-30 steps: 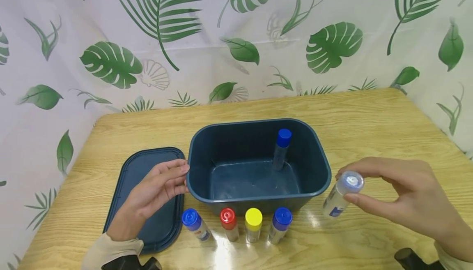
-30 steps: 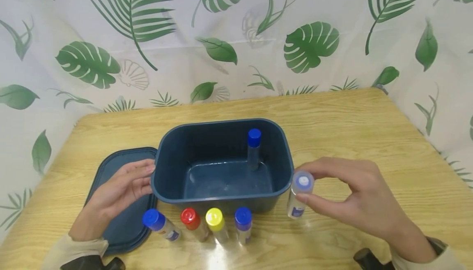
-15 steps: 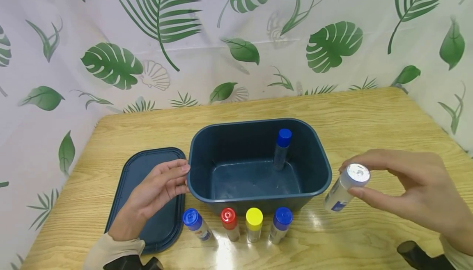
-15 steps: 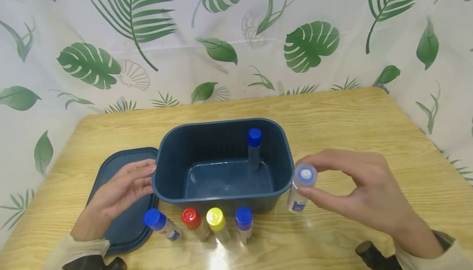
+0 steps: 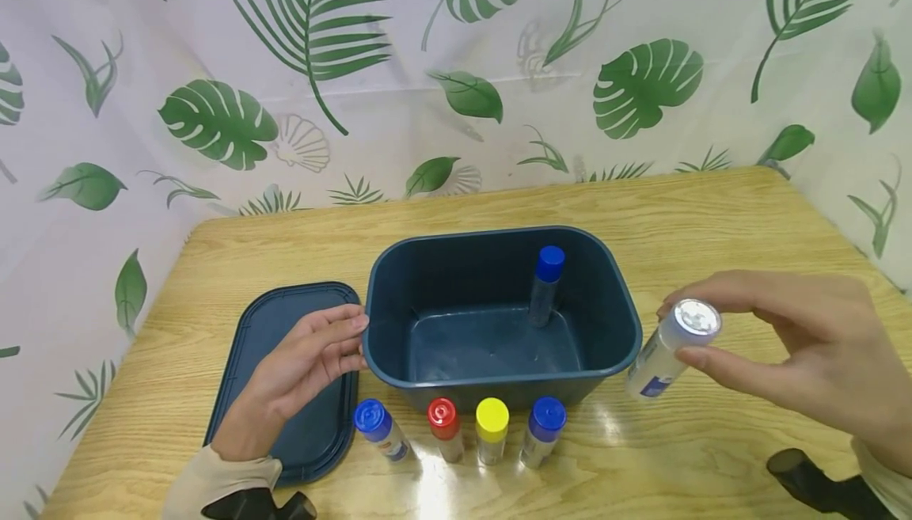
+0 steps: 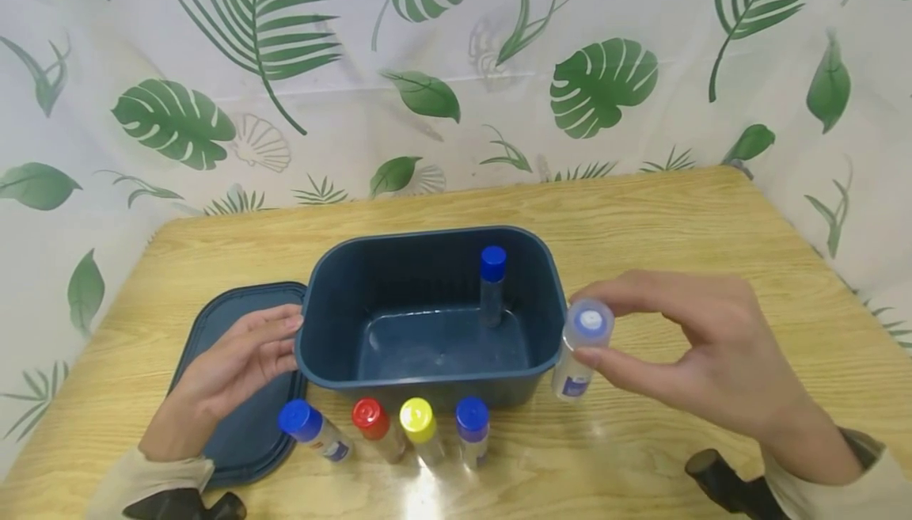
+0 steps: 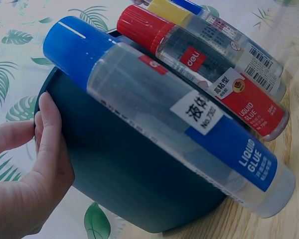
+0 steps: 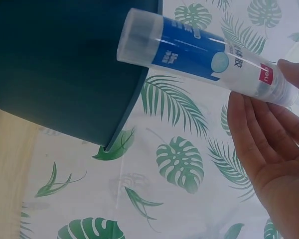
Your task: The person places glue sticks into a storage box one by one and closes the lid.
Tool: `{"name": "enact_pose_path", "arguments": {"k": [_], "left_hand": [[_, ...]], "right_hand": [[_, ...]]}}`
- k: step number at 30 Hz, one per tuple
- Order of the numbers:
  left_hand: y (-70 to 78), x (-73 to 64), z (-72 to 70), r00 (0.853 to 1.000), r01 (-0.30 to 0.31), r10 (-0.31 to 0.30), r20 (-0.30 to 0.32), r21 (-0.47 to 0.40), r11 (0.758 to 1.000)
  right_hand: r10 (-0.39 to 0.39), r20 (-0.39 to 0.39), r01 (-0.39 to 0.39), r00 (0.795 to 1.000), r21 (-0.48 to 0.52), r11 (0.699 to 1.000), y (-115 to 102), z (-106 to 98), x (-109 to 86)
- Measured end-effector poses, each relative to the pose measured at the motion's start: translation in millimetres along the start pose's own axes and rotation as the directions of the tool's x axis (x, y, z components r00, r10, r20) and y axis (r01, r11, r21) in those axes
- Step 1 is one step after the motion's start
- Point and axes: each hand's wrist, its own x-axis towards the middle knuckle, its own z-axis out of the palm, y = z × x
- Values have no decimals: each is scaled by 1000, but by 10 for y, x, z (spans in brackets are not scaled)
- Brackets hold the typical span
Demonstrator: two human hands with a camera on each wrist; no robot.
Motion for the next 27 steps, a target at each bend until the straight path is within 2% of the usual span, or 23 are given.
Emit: {"name": "enact_pose_path", "arguments": {"k": [8, 17, 27], "left_hand": [[-4, 3, -1, 1000, -4, 4, 3, -1, 1000], [-2, 2, 1, 1000, 1, -1, 1, 8, 1000], [-13, 2, -10, 1000, -4, 4, 9, 15, 1000]], "right_hand": [[-31, -17, 32, 999, 58, 998, 33, -10, 39], [-18, -8, 19, 1000, 104, 994, 8, -44, 97], [-59, -18, 60, 998, 113, 992, 77, -84, 89]]}}
